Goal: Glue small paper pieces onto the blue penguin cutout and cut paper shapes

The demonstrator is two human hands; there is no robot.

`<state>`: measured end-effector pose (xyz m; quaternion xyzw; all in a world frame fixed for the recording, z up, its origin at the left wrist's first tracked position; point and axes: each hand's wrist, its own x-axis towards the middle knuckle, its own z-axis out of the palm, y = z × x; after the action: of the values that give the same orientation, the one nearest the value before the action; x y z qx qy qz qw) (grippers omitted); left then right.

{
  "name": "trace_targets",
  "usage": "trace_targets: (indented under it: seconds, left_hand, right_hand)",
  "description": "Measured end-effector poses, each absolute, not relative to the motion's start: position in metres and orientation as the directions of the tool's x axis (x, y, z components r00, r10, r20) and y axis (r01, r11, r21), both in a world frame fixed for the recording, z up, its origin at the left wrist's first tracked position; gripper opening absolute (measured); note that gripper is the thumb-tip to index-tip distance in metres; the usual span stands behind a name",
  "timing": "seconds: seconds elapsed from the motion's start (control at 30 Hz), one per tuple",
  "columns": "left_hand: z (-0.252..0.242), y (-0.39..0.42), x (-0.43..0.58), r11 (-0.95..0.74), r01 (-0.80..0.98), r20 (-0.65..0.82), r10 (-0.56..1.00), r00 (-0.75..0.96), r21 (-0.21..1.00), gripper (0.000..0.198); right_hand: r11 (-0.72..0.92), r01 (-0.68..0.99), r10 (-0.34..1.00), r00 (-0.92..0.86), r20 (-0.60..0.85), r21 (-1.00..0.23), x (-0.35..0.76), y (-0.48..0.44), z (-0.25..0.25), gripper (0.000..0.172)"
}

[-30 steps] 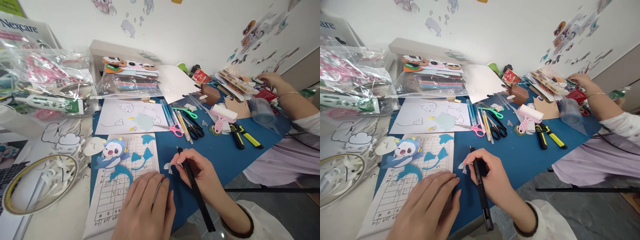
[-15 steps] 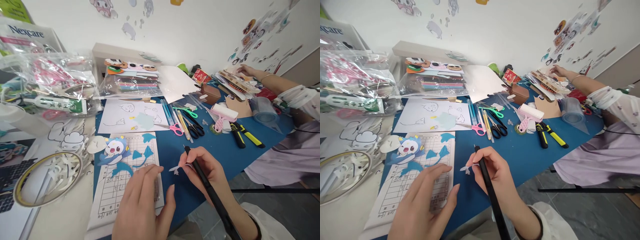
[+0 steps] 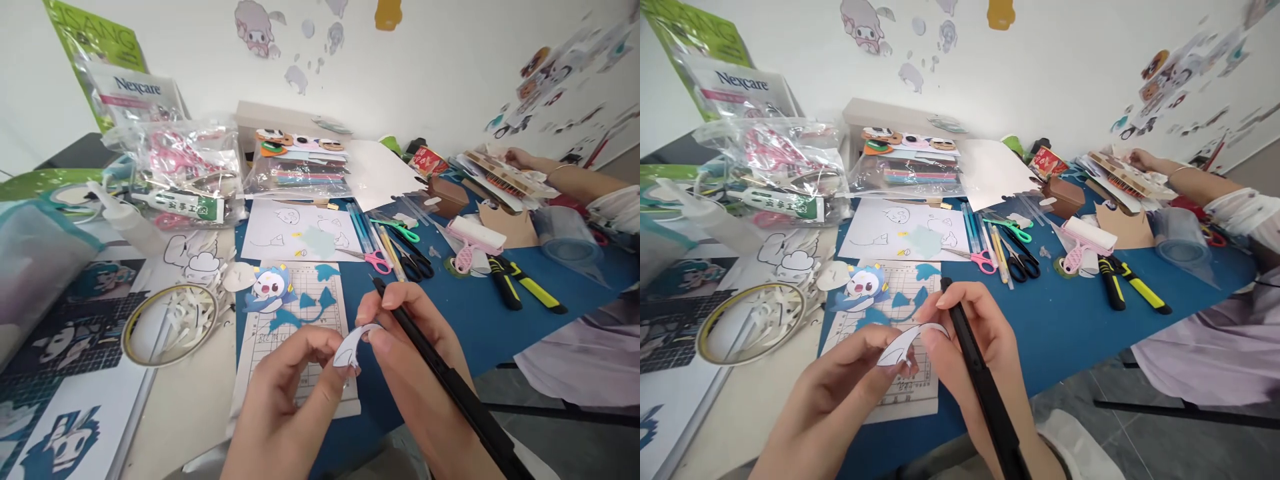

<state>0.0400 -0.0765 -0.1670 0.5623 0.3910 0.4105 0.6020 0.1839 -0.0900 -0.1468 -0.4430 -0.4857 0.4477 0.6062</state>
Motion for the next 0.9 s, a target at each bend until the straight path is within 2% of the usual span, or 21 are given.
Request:
trace_targets:
  seconds: [0.17,0.33,0.57,0.73,0.9]
  left_hand:
    - [-0.163,-0.08,0.035,0.102,-0.135,-0.042,0.921,0.387,0.986,0.016]
    - [-0.165,-0.084,0.033,0.198,-0.239,-0.084,0.906,0.415,0.951,0.009]
    - [-0.168,-0.087,0.032,0.241,-0.315,-0.097,0.906,0.412,0.918,0.008]
    - [-0.17,-0.092,0.032,0.282,-0.351,-0.126,0.905,0.406,0.893,0.007]
    - [-0.163,-0.094,0.035,0.349,-0.34,-0.194,0.889,0.415,0.873,0.01]
  right_hand:
    - [0.175,-0.103,0.983,0.072,0.168,-0.979,0.177,-0.092,-0.143,0.012]
    - [0.195,-0.064,0.977,0.098,0.188,-0.979,0.175,-0.093,-0.146,0.014]
    - [0.192,-0.132,0.975,0.138,0.173,-0.973,0.173,-0.097,-0.147,0.012]
    - [0.212,-0.099,0.968,0.158,0.195,-0.972,0.172,-0.101,-0.148,0.013]
    - [0.279,0.0,0.94,0.205,0.274,-0.96,0.171,-0.102,-0.148,0.014]
